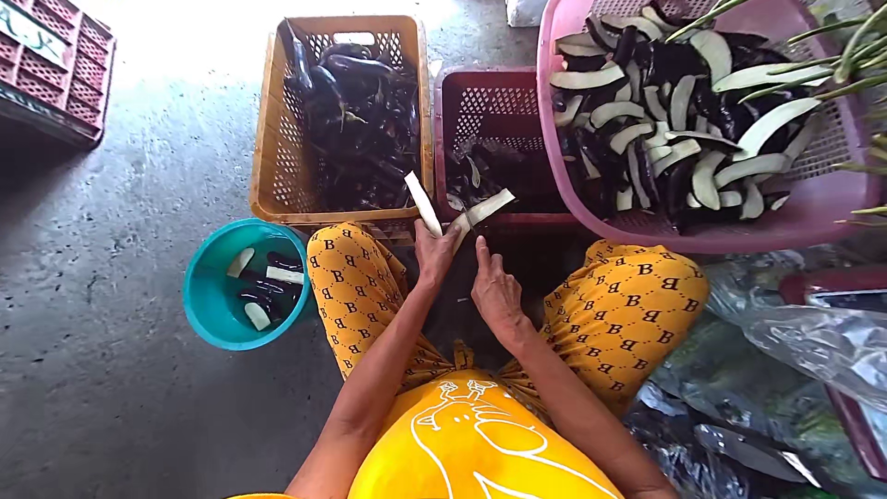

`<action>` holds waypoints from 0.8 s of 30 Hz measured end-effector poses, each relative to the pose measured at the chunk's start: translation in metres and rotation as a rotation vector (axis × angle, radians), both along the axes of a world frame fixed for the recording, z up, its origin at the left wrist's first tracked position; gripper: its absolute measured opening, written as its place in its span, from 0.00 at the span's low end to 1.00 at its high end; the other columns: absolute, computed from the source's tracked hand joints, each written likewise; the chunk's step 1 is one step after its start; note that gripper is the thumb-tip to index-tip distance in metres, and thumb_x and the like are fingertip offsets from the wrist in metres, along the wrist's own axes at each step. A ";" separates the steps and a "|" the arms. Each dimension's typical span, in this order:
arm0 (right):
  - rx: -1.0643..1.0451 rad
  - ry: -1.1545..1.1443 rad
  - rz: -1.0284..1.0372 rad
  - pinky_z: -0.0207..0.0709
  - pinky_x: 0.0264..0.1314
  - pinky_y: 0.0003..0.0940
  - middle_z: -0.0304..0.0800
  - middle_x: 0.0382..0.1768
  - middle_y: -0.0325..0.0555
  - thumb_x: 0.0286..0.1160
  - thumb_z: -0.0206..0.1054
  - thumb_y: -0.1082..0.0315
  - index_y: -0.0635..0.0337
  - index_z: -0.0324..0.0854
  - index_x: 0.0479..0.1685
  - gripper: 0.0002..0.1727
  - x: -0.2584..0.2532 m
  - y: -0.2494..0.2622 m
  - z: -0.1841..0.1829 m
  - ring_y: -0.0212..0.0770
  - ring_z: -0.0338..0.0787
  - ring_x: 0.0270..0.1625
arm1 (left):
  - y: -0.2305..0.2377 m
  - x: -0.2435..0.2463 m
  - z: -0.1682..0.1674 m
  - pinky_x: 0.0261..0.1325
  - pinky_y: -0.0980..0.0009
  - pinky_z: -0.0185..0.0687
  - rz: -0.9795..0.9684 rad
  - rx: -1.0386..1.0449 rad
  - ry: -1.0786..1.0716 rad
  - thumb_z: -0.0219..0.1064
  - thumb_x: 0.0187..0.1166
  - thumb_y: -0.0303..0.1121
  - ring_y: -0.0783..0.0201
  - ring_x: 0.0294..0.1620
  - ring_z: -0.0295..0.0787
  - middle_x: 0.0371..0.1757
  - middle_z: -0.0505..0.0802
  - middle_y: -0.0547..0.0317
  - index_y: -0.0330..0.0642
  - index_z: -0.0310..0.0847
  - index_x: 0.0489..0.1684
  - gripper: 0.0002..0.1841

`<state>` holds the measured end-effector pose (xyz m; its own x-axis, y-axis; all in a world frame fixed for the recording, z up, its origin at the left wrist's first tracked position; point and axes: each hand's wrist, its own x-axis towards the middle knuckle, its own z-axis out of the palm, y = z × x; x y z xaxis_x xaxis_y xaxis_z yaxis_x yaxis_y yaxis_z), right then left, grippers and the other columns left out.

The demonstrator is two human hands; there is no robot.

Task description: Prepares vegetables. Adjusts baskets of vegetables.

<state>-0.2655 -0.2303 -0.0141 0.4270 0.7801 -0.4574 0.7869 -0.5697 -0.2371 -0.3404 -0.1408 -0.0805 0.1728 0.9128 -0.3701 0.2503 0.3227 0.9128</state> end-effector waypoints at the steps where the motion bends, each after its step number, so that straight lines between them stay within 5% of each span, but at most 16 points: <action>1: 0.003 0.000 0.003 0.83 0.56 0.53 0.78 0.72 0.69 0.90 0.48 0.73 0.51 0.45 0.97 0.35 0.000 0.000 0.000 0.63 0.93 0.51 | 0.000 0.000 0.001 0.52 0.45 0.83 -0.008 0.009 0.021 0.76 0.77 0.42 0.45 0.51 0.88 0.56 0.89 0.38 0.38 0.62 0.78 0.35; 13: 0.102 0.117 -0.020 0.84 0.53 0.59 0.78 0.70 0.69 0.86 0.55 0.74 0.50 0.46 0.97 0.39 0.014 0.022 -0.025 0.66 0.92 0.50 | -0.001 0.006 0.003 0.52 0.47 0.82 0.008 0.005 0.074 0.75 0.78 0.44 0.48 0.49 0.86 0.54 0.87 0.40 0.38 0.63 0.75 0.33; 17: 0.248 0.132 -0.031 0.85 0.49 0.60 0.83 0.65 0.69 0.86 0.56 0.74 0.52 0.55 0.94 0.35 0.020 0.013 -0.040 0.67 0.93 0.45 | 0.001 0.009 0.004 0.53 0.51 0.81 0.022 0.009 0.060 0.75 0.78 0.41 0.52 0.48 0.86 0.52 0.88 0.42 0.36 0.64 0.72 0.31; 24: 0.195 0.127 -0.061 0.83 0.59 0.56 0.82 0.68 0.70 0.89 0.50 0.74 0.55 0.53 0.95 0.33 0.008 -0.008 -0.051 0.66 0.93 0.53 | 0.004 0.010 0.005 0.54 0.52 0.82 0.042 0.006 0.038 0.76 0.77 0.38 0.53 0.48 0.86 0.52 0.87 0.43 0.35 0.64 0.72 0.31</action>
<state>-0.2571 -0.2382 -0.0652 0.4247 0.8333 -0.3540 0.7092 -0.5493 -0.4421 -0.3304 -0.1368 -0.0758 0.1201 0.9212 -0.3700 0.2712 0.3281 0.9049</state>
